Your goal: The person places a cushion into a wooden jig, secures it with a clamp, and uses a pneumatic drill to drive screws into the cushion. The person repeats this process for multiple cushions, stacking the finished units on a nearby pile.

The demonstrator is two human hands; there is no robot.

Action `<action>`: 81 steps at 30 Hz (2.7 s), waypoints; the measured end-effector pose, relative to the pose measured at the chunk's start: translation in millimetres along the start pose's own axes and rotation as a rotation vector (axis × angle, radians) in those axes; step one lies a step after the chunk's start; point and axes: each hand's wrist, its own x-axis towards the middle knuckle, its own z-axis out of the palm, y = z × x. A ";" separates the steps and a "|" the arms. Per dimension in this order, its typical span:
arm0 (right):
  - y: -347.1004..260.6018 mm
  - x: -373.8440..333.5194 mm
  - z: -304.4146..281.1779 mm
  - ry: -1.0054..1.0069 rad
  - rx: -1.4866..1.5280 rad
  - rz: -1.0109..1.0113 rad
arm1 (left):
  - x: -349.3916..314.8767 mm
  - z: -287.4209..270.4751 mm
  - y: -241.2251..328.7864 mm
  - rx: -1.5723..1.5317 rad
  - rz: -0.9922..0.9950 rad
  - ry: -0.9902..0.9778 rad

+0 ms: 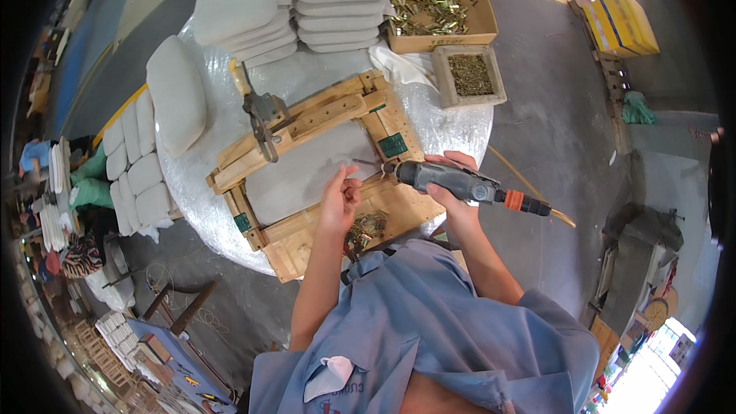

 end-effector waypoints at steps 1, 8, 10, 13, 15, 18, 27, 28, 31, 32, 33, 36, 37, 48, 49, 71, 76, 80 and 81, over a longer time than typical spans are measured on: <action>-2.9 3.3 2.8 0.026 -0.036 0.004 | 8.0 -9.0 -5.5 0.005 -0.012 -0.022; -13.7 42.2 14.1 0.032 -0.316 -0.242 | 79.2 14.5 22.4 1.316 0.863 0.150; -5.4 48.3 15.7 0.039 -0.342 -0.263 | 91.0 23.5 22.6 1.536 1.087 0.166; -4.7 52.1 20.5 0.062 -0.341 -0.255 | 85.5 27.0 12.5 1.748 0.951 0.166; -2.3 52.9 27.0 0.056 -0.313 -0.246 | 79.6 32.8 12.6 1.934 0.868 0.181; 4.6 51.2 27.8 0.065 -0.271 -0.248 | 73.0 41.9 12.4 2.097 0.769 0.165; 11.2 51.4 28.6 0.040 -0.303 -0.252 | 81.0 44.9 15.8 2.261 0.670 0.115; 12.0 52.0 30.4 0.050 -0.303 -0.233 | 81.4 44.5 15.4 2.259 0.685 0.110; 15.6 55.6 29.5 0.042 -0.343 -0.244 | 78.1 51.4 15.1 2.287 0.643 0.107; 14.2 55.9 30.6 0.030 -0.349 -0.245 | 79.4 50.4 12.9 2.284 0.654 0.107; 12.1 56.4 32.9 0.018 -0.356 -0.246 | 80.1 48.9 11.0 2.269 0.684 0.104; 10.1 58.7 38.5 0.000 -0.387 -0.258 | 81.6 47.3 9.8 2.258 0.742 0.096; 13.8 61.0 38.4 -0.005 -0.390 -0.271 | 81.5 47.4 9.3 2.275 0.733 0.095; 20.8 70.0 58.9 -0.006 -0.417 -0.329 | 83.0 49.7 12.7 2.299 0.662 0.054; 18.1 68.4 64.2 -0.008 -0.430 -0.319 | 83.3 51.1 14.1 2.317 0.618 0.050; 3.6 117.3 102.0 -0.252 -0.904 -0.339 | 87.9 38.5 9.9 2.250 0.698 0.024; 11.7 97.2 72.7 -0.137 -0.717 -0.226 | 49.5 47.7 13.6 1.894 0.632 0.149; 34.2 35.0 31.9 0.032 -0.380 -0.202 | 32.2 -3.3 -8.4 0.531 0.332 0.078; 29.6 11.6 27.7 0.059 -0.247 -0.203 | 13.7 -5.5 -9.1 0.383 0.303 0.105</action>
